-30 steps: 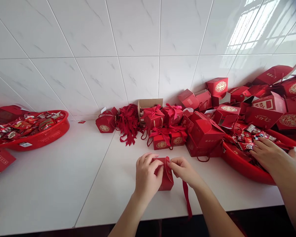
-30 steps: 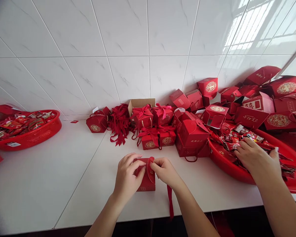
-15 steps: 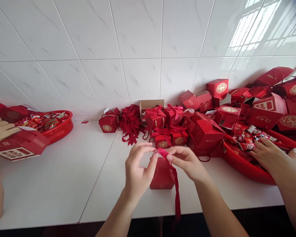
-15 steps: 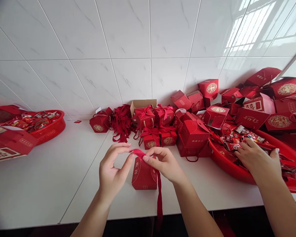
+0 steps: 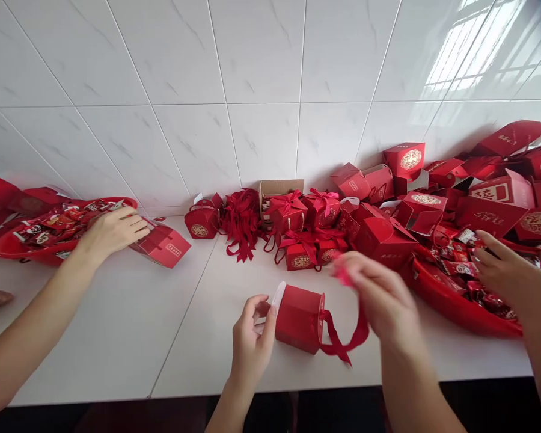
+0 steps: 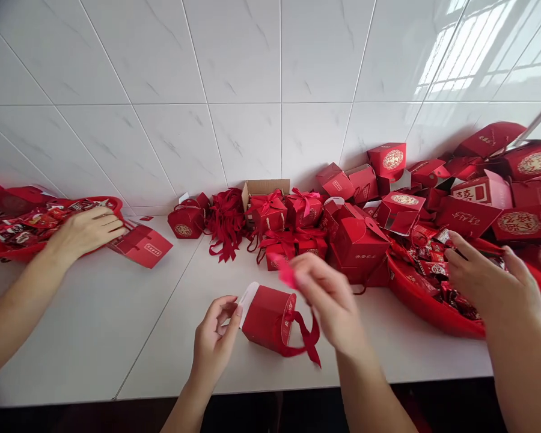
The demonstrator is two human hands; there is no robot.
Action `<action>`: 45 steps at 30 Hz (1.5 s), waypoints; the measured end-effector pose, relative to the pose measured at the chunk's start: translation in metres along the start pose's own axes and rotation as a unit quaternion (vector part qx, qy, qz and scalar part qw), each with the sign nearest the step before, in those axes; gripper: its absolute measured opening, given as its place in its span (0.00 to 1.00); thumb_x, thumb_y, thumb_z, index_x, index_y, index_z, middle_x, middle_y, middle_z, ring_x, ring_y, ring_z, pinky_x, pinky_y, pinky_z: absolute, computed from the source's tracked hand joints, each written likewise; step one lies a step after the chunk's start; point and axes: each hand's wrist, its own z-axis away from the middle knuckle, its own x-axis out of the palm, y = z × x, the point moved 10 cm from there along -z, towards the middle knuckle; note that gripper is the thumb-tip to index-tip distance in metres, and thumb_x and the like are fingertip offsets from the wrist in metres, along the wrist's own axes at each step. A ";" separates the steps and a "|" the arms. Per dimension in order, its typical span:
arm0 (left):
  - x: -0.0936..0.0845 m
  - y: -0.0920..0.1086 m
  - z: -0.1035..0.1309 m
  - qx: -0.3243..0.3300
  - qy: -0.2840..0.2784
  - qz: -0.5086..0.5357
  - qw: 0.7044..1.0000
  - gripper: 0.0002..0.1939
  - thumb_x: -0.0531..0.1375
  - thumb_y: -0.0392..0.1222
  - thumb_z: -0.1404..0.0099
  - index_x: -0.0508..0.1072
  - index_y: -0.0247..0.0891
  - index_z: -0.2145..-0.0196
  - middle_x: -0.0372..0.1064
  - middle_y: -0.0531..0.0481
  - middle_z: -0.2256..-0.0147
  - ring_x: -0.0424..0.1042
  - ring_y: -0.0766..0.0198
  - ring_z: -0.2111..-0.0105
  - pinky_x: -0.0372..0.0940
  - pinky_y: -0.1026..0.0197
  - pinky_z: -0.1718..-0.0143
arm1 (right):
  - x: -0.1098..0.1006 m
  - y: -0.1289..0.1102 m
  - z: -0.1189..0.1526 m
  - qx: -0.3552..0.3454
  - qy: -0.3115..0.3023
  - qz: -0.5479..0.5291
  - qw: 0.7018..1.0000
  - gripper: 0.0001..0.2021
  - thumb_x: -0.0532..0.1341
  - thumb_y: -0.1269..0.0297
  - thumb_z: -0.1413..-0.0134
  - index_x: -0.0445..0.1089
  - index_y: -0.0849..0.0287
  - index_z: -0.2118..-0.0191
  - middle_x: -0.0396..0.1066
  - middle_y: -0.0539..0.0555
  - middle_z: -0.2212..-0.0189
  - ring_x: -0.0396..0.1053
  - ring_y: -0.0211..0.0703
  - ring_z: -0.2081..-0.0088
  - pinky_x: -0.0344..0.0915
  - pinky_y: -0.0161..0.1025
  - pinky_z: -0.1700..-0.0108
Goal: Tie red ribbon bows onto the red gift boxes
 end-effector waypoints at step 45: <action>0.000 -0.003 0.011 -0.006 0.025 0.040 0.999 0.17 0.54 0.51 0.33 0.57 0.41 0.51 0.69 0.50 0.68 0.69 0.65 0.72 0.63 0.64 0.72 | 0.088 0.078 0.017 0.149 -0.182 0.107 0.966 0.12 0.51 0.70 0.47 0.56 0.57 0.80 0.68 0.58 0.55 0.66 0.48 0.51 0.60 0.40 0.55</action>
